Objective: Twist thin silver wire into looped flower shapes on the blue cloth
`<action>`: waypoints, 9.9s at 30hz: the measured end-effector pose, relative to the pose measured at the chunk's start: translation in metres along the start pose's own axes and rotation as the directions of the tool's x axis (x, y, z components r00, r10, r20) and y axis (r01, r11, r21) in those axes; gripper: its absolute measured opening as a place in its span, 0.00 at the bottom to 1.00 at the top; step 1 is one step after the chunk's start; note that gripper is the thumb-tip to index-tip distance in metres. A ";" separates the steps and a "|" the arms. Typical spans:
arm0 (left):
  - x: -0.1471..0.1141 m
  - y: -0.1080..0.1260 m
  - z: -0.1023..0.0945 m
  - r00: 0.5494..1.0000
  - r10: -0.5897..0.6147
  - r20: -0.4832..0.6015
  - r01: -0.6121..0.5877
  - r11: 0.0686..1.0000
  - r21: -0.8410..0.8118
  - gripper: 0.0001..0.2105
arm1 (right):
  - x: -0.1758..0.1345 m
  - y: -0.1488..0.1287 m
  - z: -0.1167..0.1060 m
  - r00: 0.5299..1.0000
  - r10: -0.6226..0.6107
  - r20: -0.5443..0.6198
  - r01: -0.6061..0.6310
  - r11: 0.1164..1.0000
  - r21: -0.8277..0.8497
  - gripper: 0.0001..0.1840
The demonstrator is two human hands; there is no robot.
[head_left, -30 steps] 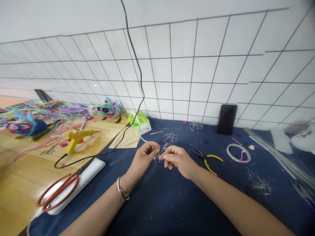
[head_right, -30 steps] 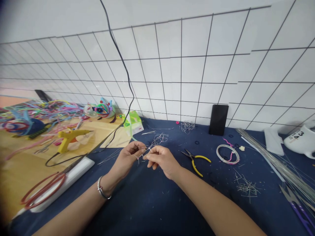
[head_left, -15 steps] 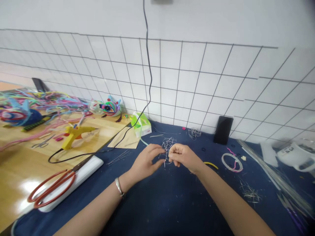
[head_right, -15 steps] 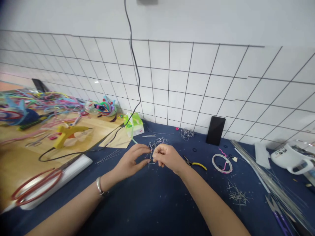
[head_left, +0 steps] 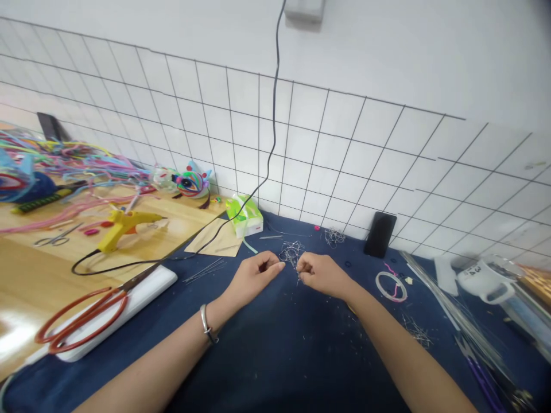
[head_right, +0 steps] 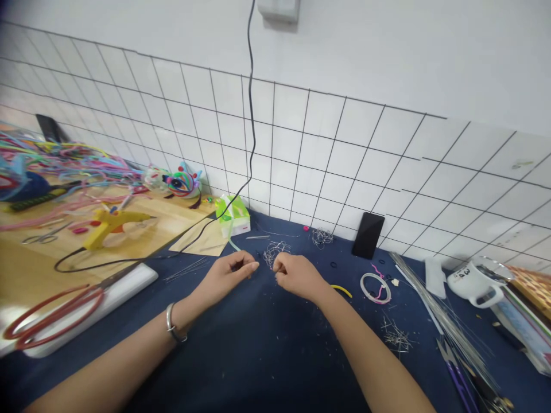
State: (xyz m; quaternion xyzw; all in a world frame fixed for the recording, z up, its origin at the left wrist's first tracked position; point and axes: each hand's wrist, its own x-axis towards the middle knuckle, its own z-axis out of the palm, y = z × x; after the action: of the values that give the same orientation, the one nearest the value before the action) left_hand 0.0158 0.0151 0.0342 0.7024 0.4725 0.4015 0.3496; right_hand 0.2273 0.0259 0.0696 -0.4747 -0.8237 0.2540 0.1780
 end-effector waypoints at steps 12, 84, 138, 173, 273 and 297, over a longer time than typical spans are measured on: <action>0.001 -0.010 0.016 0.970 -0.199 0.137 0.236 0.903 -0.358 0.09 | -0.013 0.001 0.023 0.984 -0.116 -0.139 0.100 0.988 -0.117 0.08; -0.011 -0.019 0.042 0.974 0.227 -0.016 -0.208 0.918 0.338 0.07 | -0.020 0.016 0.047 0.950 -0.236 -0.206 0.228 0.972 -0.062 0.17; -0.003 -0.026 0.033 0.987 0.148 -0.058 -0.125 0.948 0.292 0.04 | -0.015 0.037 0.041 0.824 -0.383 -0.417 0.296 0.919 -0.259 0.11; -0.007 -0.029 0.036 0.969 0.242 -0.045 -0.201 0.886 0.418 0.07 | -0.012 0.040 0.034 0.846 -0.200 -0.494 0.230 0.973 -0.001 0.09; -0.005 -0.033 0.029 0.914 0.389 0.115 -0.401 0.826 0.396 0.11 | -0.013 0.047 0.034 0.959 -0.046 -0.281 0.196 0.821 0.536 0.13; -0.004 -0.031 0.030 0.955 0.293 0.045 -0.282 0.849 0.448 0.09 | -0.006 0.055 0.047 0.957 0.107 -0.271 0.087 0.783 0.616 0.12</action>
State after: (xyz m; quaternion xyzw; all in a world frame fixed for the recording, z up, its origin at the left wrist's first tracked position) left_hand 0.0296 0.0170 -0.0066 0.8216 0.4463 0.3379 0.1080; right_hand 0.2434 0.0318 -0.0010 -0.4257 -0.6559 0.4392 0.4424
